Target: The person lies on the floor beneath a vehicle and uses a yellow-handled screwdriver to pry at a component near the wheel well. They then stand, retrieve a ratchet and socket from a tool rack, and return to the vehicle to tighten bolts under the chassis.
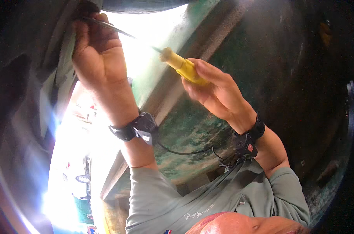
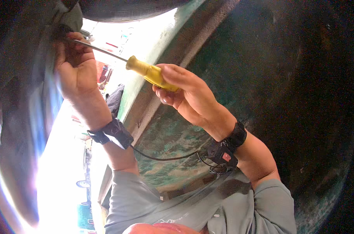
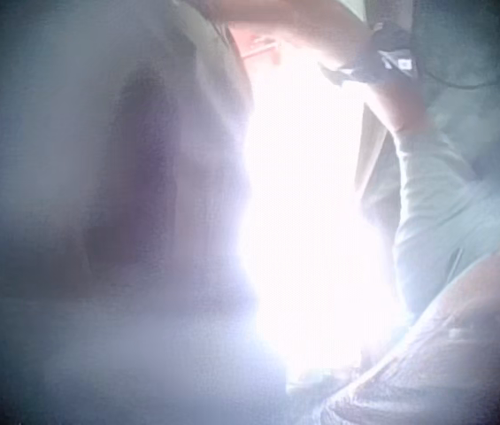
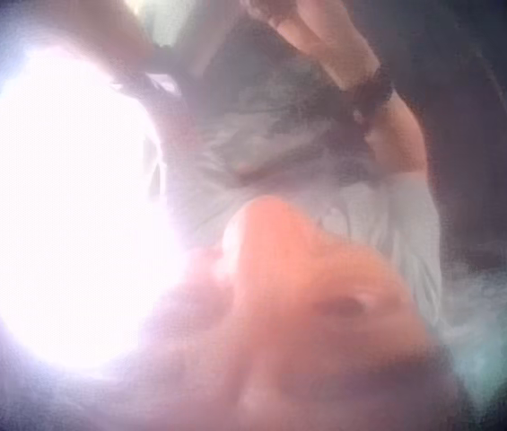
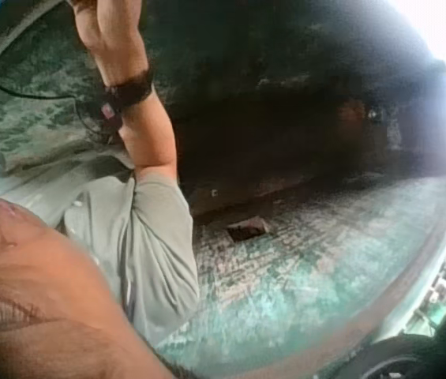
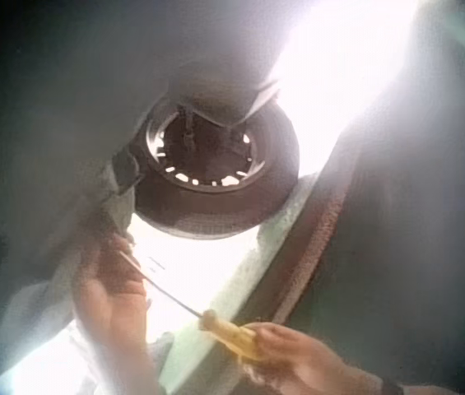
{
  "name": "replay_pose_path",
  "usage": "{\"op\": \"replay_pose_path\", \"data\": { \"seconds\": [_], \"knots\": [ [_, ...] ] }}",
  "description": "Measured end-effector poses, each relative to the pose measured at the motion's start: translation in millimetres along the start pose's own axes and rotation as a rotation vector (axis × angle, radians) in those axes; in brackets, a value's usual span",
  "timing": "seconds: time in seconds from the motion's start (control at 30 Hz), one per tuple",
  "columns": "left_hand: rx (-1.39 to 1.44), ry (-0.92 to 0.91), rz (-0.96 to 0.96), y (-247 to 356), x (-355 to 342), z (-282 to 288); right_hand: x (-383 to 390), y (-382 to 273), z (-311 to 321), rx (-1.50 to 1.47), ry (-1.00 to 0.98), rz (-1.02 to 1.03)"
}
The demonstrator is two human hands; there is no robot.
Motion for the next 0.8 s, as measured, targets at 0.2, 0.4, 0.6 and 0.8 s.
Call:
{"op": "replay_pose_path", "data": {
  "seconds": [0.2,0.4,0.6,0.8],
  "knots": [
    [-0.09,0.089,-0.104,4.0,0.9,10.9,-0.4,7.5,-4.8,-0.15,-0.152,-0.218],
    [-0.09,0.115,-0.137,4.1,8.4,9.9,1.9,10.6,11.8,-0.001,0.082,-0.047],
    [-0.111,0.113,-0.116,1.8,6.9,6.0,2.9,0.4,-3.7,-0.092,-0.072,-0.12],
    [-0.092,0.107,-0.121,-0.3,6.4,5.3,1.0,-2.1,7.6,0.022,0.027,-0.008]
  ]
}}
Point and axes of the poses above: each hand's wrist, its own x-axis away from the middle knuckle, its own z-axis out of the back of the hand, y = z × x, the point moved 9 cm from there along -x, towards the middle knuckle, and after that the axes turned 3 degrees about z, right-handed, at the moved point
